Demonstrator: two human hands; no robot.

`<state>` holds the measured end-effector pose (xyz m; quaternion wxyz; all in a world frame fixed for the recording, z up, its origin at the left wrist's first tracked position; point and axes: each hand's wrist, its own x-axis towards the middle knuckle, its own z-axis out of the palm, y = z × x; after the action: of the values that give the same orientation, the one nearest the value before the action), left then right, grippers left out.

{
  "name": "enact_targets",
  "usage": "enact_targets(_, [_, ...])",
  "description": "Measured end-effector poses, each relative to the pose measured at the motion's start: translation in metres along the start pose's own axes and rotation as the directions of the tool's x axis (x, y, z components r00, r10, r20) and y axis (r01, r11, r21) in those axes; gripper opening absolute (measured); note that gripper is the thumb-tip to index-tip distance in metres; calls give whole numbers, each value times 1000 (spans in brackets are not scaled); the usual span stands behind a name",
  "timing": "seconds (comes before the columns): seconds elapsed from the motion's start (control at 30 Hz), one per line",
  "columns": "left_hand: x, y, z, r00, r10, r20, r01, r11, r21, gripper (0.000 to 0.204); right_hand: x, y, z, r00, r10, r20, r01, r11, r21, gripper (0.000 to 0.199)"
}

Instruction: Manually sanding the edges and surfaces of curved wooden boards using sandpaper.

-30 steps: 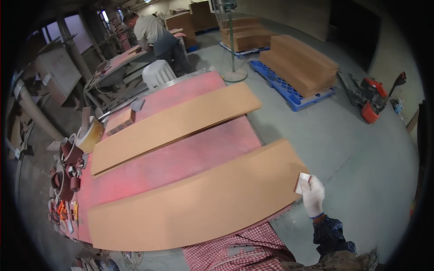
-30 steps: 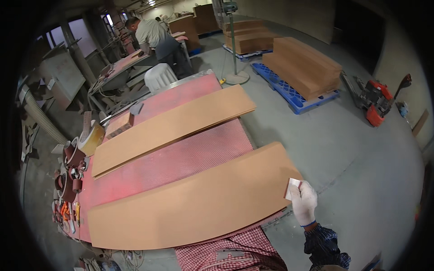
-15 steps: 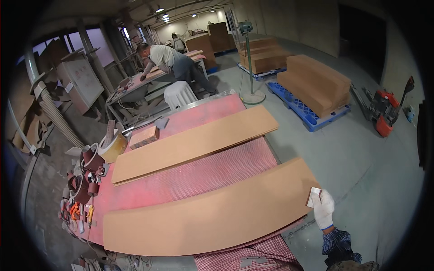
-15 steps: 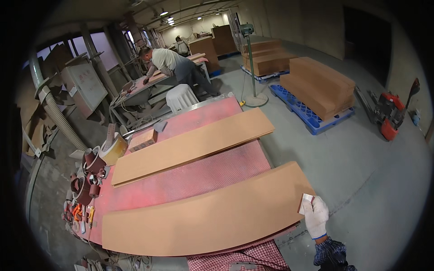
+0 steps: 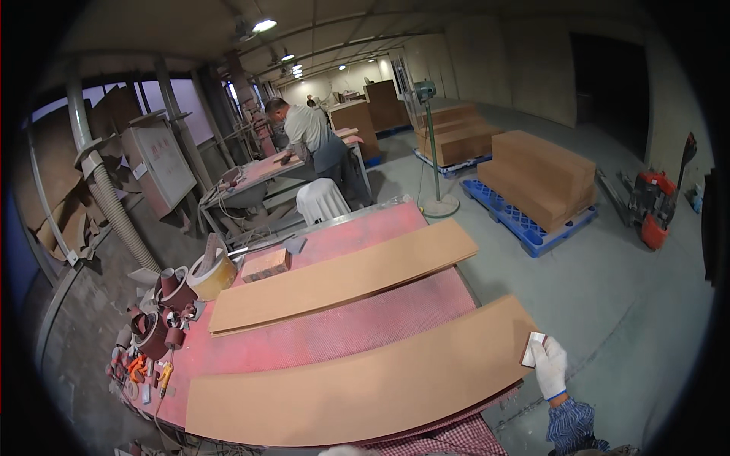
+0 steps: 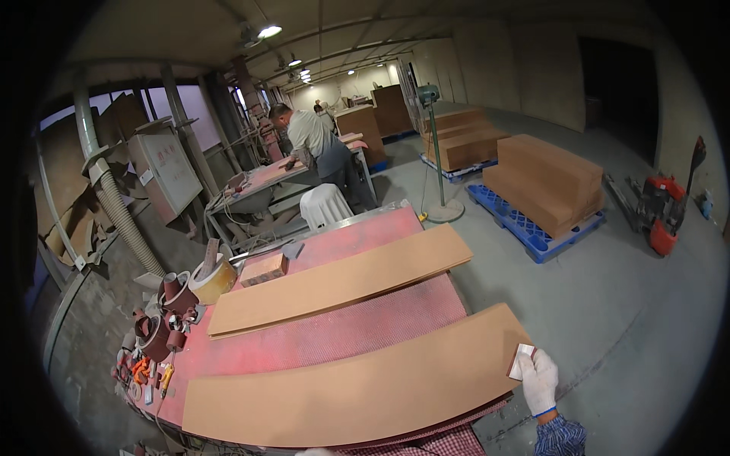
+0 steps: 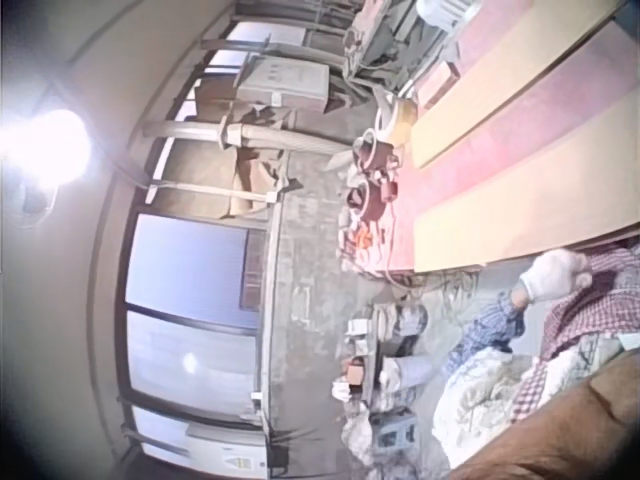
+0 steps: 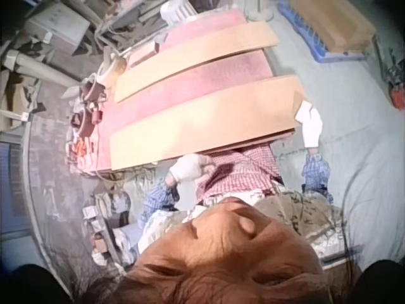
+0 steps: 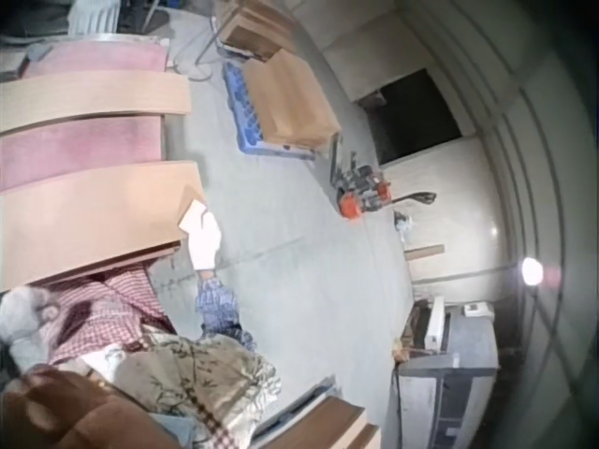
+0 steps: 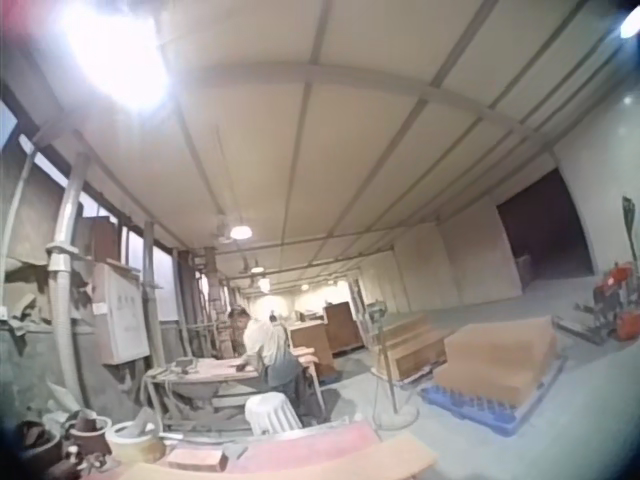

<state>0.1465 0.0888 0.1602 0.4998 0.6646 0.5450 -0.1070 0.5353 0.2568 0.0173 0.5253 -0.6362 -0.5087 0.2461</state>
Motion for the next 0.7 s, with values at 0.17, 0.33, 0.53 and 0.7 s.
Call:
enact_targets(0.17, [67, 30, -55, 590, 348, -728, -208, 937, 280, 28, -13, -59, 25, 996, 11, 92, -35, 967, 253, 20])
enact_targets(0.33, [162, -4, -100, 242, 432, -869, -55, 900, 432, 22, -32, -55, 40, 985, -53, 163, 29, 989, 147, 20])
enact_targets(0.53, [200, -40, -94, 370, 350, -860, 69, 913, 402, 23, -22, -82, 42, 920, 147, 363, -177, 983, 50, 27])
enact_targets(0.7, [201, -37, -100, 253, 394, -884, -14, 915, 404, 15, 40, -100, 9, 898, -4, 440, 57, 993, -106, 26])
